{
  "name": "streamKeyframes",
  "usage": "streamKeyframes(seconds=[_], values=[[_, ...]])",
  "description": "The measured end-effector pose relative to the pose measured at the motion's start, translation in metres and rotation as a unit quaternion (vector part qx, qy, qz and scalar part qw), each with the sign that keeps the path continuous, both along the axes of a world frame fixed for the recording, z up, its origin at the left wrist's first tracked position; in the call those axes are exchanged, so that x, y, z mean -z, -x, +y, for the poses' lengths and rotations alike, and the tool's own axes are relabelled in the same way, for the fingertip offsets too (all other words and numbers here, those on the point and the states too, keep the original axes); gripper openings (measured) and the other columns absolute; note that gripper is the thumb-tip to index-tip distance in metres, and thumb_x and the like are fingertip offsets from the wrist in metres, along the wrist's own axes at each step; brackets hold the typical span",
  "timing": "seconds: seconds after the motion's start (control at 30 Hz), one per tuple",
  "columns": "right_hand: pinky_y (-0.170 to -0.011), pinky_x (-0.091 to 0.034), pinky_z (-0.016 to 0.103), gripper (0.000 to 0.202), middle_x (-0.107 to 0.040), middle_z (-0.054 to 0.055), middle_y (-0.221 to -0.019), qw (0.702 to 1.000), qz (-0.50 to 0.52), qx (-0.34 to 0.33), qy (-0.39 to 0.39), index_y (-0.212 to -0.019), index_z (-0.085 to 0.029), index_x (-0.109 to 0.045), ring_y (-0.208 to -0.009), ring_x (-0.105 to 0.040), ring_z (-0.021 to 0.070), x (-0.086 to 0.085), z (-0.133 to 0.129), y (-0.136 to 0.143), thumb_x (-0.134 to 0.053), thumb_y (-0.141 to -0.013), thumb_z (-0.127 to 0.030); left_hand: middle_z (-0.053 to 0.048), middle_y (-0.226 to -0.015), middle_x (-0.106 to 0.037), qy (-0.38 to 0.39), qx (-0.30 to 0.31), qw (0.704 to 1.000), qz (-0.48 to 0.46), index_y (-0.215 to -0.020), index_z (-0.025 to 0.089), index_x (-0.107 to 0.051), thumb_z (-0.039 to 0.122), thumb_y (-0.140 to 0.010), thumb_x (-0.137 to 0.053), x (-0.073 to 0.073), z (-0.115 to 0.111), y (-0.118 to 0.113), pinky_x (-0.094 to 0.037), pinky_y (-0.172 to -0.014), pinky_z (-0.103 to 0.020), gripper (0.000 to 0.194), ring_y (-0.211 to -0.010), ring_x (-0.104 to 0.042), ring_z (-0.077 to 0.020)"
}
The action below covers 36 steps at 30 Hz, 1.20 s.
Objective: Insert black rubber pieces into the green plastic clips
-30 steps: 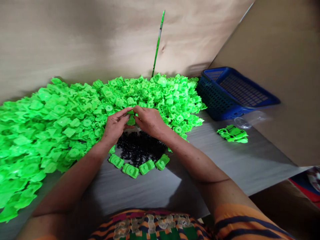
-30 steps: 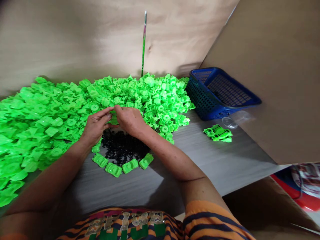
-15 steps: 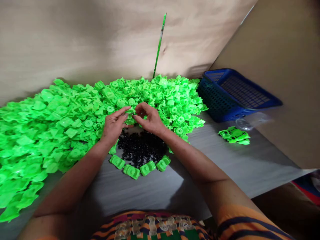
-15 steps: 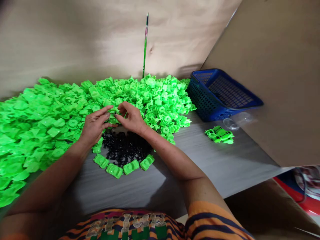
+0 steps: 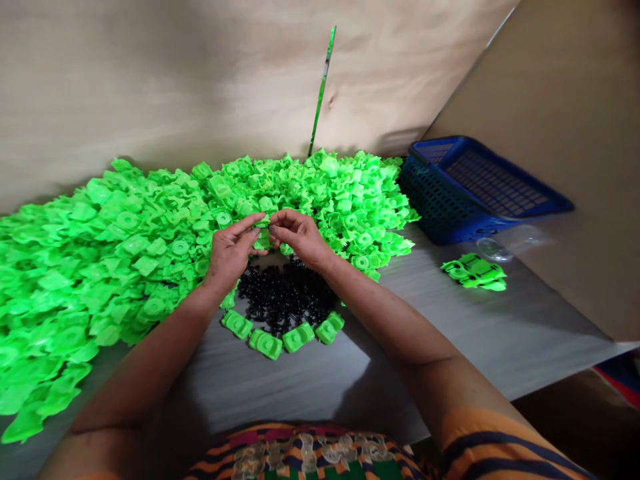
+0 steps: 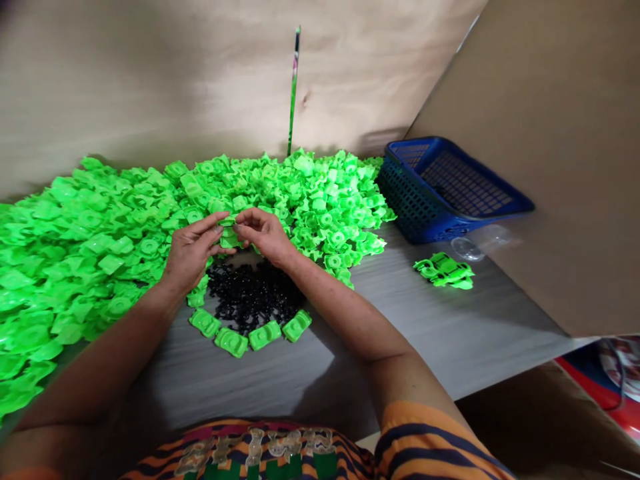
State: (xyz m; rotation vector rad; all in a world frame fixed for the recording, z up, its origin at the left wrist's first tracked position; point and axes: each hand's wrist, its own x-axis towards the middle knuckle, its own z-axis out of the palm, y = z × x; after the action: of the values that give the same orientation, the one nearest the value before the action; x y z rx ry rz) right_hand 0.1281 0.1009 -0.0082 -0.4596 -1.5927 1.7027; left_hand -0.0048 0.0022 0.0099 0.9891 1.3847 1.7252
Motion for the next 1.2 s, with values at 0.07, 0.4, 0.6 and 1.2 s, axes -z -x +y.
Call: streamKeyframes(seconds=[0.07, 0.4, 0.6, 1.2], values=[[-0.06, -0.052, 0.024, 0.045, -0.063, -0.004, -0.074, 1.0, 0.001, 0.003, 0.008, -0.089, -0.02, -0.064, -0.066, -0.057, 0.0103, 0.0, -0.001, 0.0, -0.09, -0.069, -0.05, 0.004, -0.067, -0.056, 0.0, -0.002, 1.0, -0.004, -0.104, 0.02, -0.087, 0.036, -0.069, -0.085, 0.0, 0.0, 0.0, -0.069, -0.069, -0.036, 0.039, -0.064, -0.057, -0.0122], [-0.06, -0.052, 0.024, 0.046, -0.062, -0.006, -0.07, 0.999, 0.018, 0.013, 0.022, -0.09, -0.02, -0.065, -0.063, -0.054, 0.0099, 0.0, -0.005, 0.005, -0.091, -0.068, -0.051, 0.001, -0.077, -0.067, -0.006, -0.015, 1.0, -0.001, -0.102, 0.019, -0.086, 0.035, -0.071, -0.081, 0.0, -0.002, -0.002, -0.066, -0.061, -0.03, 0.036, -0.06, -0.055, -0.0099], [-0.057, -0.05, 0.024, 0.048, -0.061, -0.006, -0.07, 0.999, 0.016, 0.023, 0.02, -0.09, -0.02, -0.065, -0.06, -0.053, 0.0095, 0.001, -0.007, 0.006, -0.092, -0.067, -0.053, 0.0, -0.079, -0.068, -0.013, -0.019, 1.0, 0.017, -0.101, 0.019, -0.085, 0.036, -0.073, -0.08, 0.002, -0.001, -0.001, -0.067, -0.062, -0.031, 0.034, -0.063, -0.06, -0.0115], [-0.084, -0.046, 0.031, 0.016, -0.07, 0.007, -0.089, 0.839, -0.343, 0.002, -0.422, -0.092, -0.014, -0.071, -0.092, -0.063, 0.0203, -0.012, -0.015, 0.0, -0.056, -0.094, -0.008, 0.006, -0.065, -0.047, -0.021, -0.047, 0.998, -0.04, -0.115, 0.021, -0.08, 0.022, -0.073, -0.083, -0.007, 0.009, 0.03, -0.069, -0.081, -0.038, 0.042, -0.071, -0.063, -0.0152]])
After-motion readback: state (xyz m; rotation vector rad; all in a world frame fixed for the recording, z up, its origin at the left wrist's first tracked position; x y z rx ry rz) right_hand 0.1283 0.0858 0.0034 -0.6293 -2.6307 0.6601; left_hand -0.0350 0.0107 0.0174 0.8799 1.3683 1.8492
